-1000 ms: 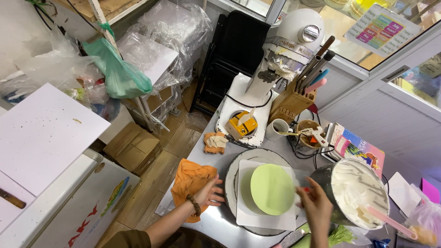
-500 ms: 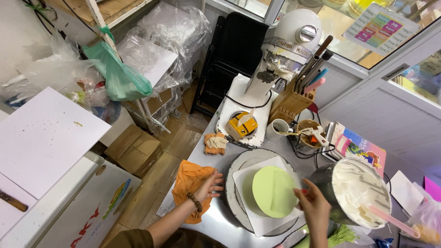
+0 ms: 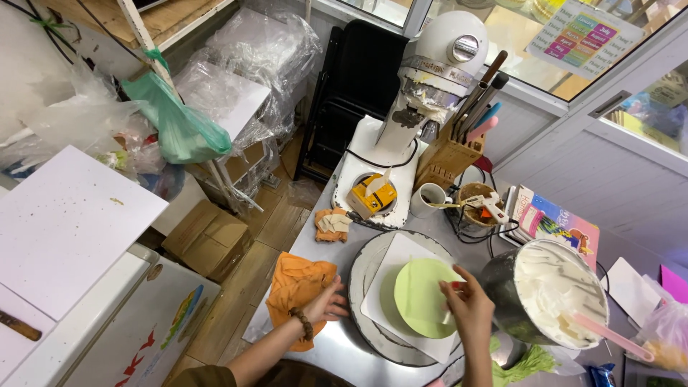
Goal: The person smooths the green frosting on a round cake using a spatula while rotating the cake on a turntable. They wipe the spatula with an orange cloth, reposition the parchment paper under the cake, and finally pick up a green piping bag to add frosting details on top.
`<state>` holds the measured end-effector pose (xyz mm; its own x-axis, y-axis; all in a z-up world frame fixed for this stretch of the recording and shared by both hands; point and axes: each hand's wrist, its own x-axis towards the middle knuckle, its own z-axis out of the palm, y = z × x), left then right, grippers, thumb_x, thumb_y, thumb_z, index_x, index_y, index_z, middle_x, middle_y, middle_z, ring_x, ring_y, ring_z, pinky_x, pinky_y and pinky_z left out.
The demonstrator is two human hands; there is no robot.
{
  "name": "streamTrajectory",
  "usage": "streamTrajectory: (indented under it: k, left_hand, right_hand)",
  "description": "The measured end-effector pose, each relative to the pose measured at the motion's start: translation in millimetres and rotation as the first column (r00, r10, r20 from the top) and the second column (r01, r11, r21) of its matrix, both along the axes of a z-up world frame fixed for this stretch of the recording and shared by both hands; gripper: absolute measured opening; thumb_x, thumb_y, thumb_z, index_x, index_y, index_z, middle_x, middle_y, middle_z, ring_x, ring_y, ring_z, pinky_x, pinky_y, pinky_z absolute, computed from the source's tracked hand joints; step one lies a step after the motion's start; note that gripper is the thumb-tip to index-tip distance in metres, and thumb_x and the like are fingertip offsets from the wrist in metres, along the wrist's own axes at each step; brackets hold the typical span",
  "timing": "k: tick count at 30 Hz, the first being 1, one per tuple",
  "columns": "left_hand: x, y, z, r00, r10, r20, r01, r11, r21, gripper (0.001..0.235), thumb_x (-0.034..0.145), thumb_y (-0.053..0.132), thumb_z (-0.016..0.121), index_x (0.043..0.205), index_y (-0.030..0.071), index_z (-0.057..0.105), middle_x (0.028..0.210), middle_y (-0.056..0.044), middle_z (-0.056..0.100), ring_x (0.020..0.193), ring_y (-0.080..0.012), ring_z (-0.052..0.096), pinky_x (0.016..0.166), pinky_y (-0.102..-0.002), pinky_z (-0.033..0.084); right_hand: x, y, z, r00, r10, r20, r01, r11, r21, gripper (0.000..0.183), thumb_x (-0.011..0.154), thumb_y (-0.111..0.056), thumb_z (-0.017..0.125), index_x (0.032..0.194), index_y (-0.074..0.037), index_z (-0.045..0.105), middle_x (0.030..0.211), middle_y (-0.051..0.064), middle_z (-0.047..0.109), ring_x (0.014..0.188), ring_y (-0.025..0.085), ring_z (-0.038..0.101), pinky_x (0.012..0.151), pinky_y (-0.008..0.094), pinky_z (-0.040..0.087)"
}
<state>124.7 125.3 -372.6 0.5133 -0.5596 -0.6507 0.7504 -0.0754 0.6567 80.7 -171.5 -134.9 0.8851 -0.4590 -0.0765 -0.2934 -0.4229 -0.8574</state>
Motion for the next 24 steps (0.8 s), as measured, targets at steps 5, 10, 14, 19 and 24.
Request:
streamTrajectory:
  k: [5, 10, 14, 19, 24]
  left_hand:
    - [9.1, 7.0, -7.9, 0.981, 0.169, 0.093, -0.168, 0.986, -0.018, 0.11, 0.077, 0.088, 0.031, 0.157, 0.013, 0.032, 0.148, -0.019, 0.053, 0.125, -0.0312, 0.065, 0.112, -0.051, 0.045]
    - [14.4, 0.8, -9.4, 0.961, 0.234, 0.148, -0.234, 0.972, -0.018, 0.107, 0.081, 0.088, 0.03, 0.155, 0.011, 0.037, 0.148, -0.022, 0.055, 0.125, -0.0323, 0.064, 0.109, -0.051, 0.047]
    - [16.1, -8.6, 2.0, 0.963, 0.203, 0.179, -0.201, 0.979, -0.032, 0.104, 0.085, 0.086, 0.031, 0.158, 0.012, 0.03, 0.152, -0.022, 0.047, 0.133, -0.0328, 0.055, 0.111, -0.05, 0.045]
    - [19.3, -9.4, -2.1, 0.957, 0.216, 0.193, -0.215, 0.976, -0.029, 0.103, 0.083, 0.084, 0.033, 0.157, 0.012, 0.032, 0.151, -0.021, 0.047, 0.132, -0.035, 0.056, 0.111, -0.052, 0.045]
    - [16.8, -6.5, -3.9, 0.955, 0.244, 0.168, -0.234, 0.969, -0.075, 0.106, 0.083, 0.085, 0.035, 0.157, 0.01, 0.031, 0.149, -0.021, 0.047, 0.129, -0.035, 0.058, 0.107, -0.052, 0.049]
  right_hand:
    - [-29.3, -38.6, 3.7, 0.991, -0.134, -0.013, 0.134, 0.99, -0.036, 0.049, 0.088, -0.009, 0.073, 0.136, -0.006, 0.065, 0.091, 0.01, 0.075, 0.071, 0.008, 0.068, 0.056, 0.025, 0.057]
    - [-19.8, -30.5, 0.6, 0.987, -0.152, 0.061, 0.153, 0.988, -0.015, 0.051, 0.089, -0.009, 0.075, 0.139, -0.005, 0.064, 0.092, 0.013, 0.073, 0.066, 0.012, 0.065, 0.054, 0.028, 0.053]
    - [9.1, 7.2, -0.7, 0.997, -0.061, 0.048, 0.06, 0.998, 0.025, 0.05, 0.087, -0.01, 0.076, 0.134, -0.005, 0.064, 0.092, 0.008, 0.075, 0.064, 0.009, 0.069, 0.052, 0.027, 0.054]
    - [2.5, -12.3, -11.1, 0.997, -0.02, 0.075, 0.025, 0.998, -0.059, 0.049, 0.088, -0.012, 0.077, 0.135, -0.004, 0.065, 0.087, 0.01, 0.074, 0.063, 0.01, 0.064, 0.057, 0.026, 0.052]
    - [-27.0, -38.0, 1.7, 0.991, -0.132, 0.039, 0.133, 0.99, -0.042, 0.046, 0.09, -0.011, 0.073, 0.134, -0.003, 0.065, 0.09, 0.009, 0.076, 0.071, 0.007, 0.068, 0.057, 0.026, 0.054]
